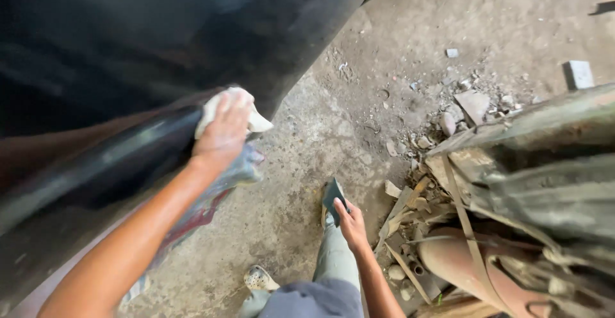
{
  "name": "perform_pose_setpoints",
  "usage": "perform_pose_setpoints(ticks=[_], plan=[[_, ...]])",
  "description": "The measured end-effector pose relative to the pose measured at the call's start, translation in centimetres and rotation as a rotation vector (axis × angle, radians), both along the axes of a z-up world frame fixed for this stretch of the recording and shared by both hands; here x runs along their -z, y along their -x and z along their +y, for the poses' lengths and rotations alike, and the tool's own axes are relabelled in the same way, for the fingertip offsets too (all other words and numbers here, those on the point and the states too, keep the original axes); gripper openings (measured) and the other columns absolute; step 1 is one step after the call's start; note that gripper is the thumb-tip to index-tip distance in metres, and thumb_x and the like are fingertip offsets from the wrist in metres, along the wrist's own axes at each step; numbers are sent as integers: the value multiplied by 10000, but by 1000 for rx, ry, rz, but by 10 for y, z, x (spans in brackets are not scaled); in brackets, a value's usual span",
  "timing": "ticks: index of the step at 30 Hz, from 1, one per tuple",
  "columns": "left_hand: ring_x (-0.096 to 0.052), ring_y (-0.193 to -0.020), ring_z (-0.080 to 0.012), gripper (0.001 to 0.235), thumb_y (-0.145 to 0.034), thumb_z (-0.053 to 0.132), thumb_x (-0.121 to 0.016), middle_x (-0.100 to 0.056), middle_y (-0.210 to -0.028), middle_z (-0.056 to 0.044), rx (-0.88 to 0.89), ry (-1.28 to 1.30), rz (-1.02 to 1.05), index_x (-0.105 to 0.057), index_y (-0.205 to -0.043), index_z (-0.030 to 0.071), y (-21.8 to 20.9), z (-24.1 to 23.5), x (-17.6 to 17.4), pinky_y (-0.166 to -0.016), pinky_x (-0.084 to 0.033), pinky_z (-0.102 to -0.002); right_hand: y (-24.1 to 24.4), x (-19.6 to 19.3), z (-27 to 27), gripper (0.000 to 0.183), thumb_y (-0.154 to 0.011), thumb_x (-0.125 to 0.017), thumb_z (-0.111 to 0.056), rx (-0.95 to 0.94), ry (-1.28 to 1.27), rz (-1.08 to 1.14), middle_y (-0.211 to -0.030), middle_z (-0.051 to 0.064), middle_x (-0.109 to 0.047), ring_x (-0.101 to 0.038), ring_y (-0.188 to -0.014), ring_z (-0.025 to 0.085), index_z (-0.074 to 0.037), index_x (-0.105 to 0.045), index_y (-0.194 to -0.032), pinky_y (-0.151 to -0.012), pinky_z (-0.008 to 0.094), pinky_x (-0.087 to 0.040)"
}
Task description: The person dips a cloth into a bucket of water and proceeds to scrub the side panel of a black car using a green abrasive pad. They alternate between scrubbing with the pad and wiping the surface with the cloth, moving along the vehicle's side.
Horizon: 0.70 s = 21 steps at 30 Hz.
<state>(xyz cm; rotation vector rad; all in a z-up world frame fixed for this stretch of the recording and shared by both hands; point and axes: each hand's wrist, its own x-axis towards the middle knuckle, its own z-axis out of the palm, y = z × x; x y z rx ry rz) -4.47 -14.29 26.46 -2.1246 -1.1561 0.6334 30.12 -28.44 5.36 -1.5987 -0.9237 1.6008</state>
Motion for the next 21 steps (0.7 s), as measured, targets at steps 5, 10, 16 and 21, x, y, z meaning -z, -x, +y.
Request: perform_pose_setpoints(ticks=[5,10,16,21], plan=[[-364,-1539,-247,524,-991,319,-537,-546,-1595,41,-104,-441,-210,-637,-1484,171,88,-133,-103,-1287,-206,-546,59,-30,-54,316,-1007,-632,-319,-83,-137,107,-854,-80,-642,-522,-780,23,-30,-735,-1080,-669,220,-419],[-465,-1470,-335,494,-1013,383,-509,-628,-1516,-4,-247,-689,-283,-736,-1395,167,175,-284,-155,-1218,-286,-551,101,-66,-97,354,-1025,-610,-370,-237,-90,37,-765,-93,-535,-427,-680,31,-35,-722,-1052,-574,236,-342],[-621,-1125,-533,533,-1146,340,-476,-664,-1297,-293,-463,-955,-916,-678,-1354,-108,295,-441,-56,-946,-478,-602,135,-94,-123,381,-1035,-602,-400,-379,-77,-11,-696,-102,-427,-356,-620,37,-33,-705,-1038,-524,248,-283],[-600,-1026,-516,380,-1144,198,-524,-658,-1176,-309,-626,-1322,-840,-626,-1335,-114,379,-493,68,-875,-439,-599,146,-90,-136,387,-1025,-596,-406,-456,-131,-29,-704,-112,-440,-345,-624,28,-45,-715,-1096,-525,238,-285]])
